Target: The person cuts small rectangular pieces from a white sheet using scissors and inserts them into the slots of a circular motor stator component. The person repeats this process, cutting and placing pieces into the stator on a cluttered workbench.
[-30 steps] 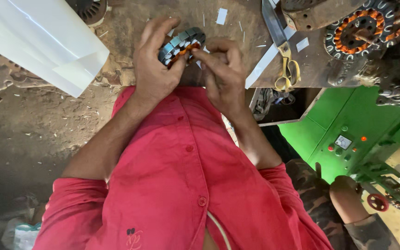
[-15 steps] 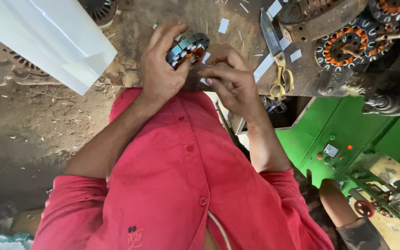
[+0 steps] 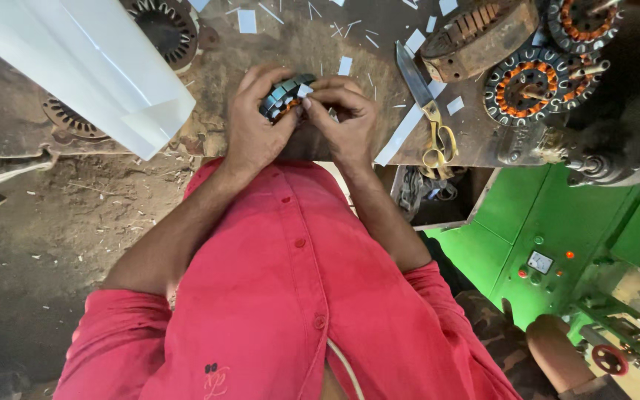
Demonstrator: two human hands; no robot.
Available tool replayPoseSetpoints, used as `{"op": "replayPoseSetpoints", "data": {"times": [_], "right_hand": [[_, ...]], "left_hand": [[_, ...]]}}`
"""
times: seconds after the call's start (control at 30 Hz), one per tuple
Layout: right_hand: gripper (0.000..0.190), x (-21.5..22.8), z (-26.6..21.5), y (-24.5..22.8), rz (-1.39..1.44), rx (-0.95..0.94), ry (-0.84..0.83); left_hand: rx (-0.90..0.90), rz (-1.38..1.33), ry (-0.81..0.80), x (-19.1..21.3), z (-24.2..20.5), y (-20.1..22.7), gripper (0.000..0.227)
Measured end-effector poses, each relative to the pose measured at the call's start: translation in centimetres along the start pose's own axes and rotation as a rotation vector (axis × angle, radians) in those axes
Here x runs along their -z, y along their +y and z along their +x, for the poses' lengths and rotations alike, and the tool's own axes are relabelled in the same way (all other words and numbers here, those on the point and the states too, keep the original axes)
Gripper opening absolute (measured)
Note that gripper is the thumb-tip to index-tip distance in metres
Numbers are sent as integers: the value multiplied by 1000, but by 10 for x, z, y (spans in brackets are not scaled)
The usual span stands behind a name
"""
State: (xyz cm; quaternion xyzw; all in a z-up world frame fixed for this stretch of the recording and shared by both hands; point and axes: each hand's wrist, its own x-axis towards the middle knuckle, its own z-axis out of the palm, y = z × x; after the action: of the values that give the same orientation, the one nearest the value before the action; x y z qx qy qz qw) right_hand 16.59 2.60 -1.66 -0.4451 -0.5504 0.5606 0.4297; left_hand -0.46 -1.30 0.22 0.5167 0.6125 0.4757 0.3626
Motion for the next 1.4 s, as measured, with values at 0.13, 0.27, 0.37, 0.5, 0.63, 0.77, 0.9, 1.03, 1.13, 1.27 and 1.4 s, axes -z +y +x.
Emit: {"op": "replayPoseSetpoints", "data": {"times": [0.13, 0.27, 0.37, 0.5, 0.63, 0.77, 0.9, 1.03, 1.13, 1.27, 1.4], "right_hand": [[7, -12, 0, 2, -31, 82, 29], [4, -26, -2, -5, -87, 46, 145], [6, -25, -2, -12, -297, 48, 95], [14, 10, 10, -12, -196, 60, -60], [17, 54, -5, -1, -172, 22, 76], [48, 68, -37, 9, -702, 213, -116], [86, 72, -64, 14, -1107, 310, -184], [67, 79, -90, 21, -1178, 342, -145], [37, 84, -103, 32, -1102, 513, -151], [25, 82, -107, 35, -844, 361, -29], [15, 62, -72, 32, -316, 42, 183]], "left_hand": [[-58, -63, 14, -1, -1, -2, 38], [-44, -60, 26, -2, 1, -4, 33], [-67, -59, 36, -2, 0, 0, 28], [-117, 18, 32, 4, 3, 6, 29], [-39, 24, 87, 1, 1, 7, 19], [-45, -28, 100, 0, 1, 4, 18], [-61, -30, 75, -1, 3, 0, 19], [-20, -8, 61, 0, 2, 1, 19], [17, -45, 58, -2, 4, 3, 17], [16, -35, 74, -1, 2, 4, 16], [7, -48, 81, -3, 2, 4, 16]]}}
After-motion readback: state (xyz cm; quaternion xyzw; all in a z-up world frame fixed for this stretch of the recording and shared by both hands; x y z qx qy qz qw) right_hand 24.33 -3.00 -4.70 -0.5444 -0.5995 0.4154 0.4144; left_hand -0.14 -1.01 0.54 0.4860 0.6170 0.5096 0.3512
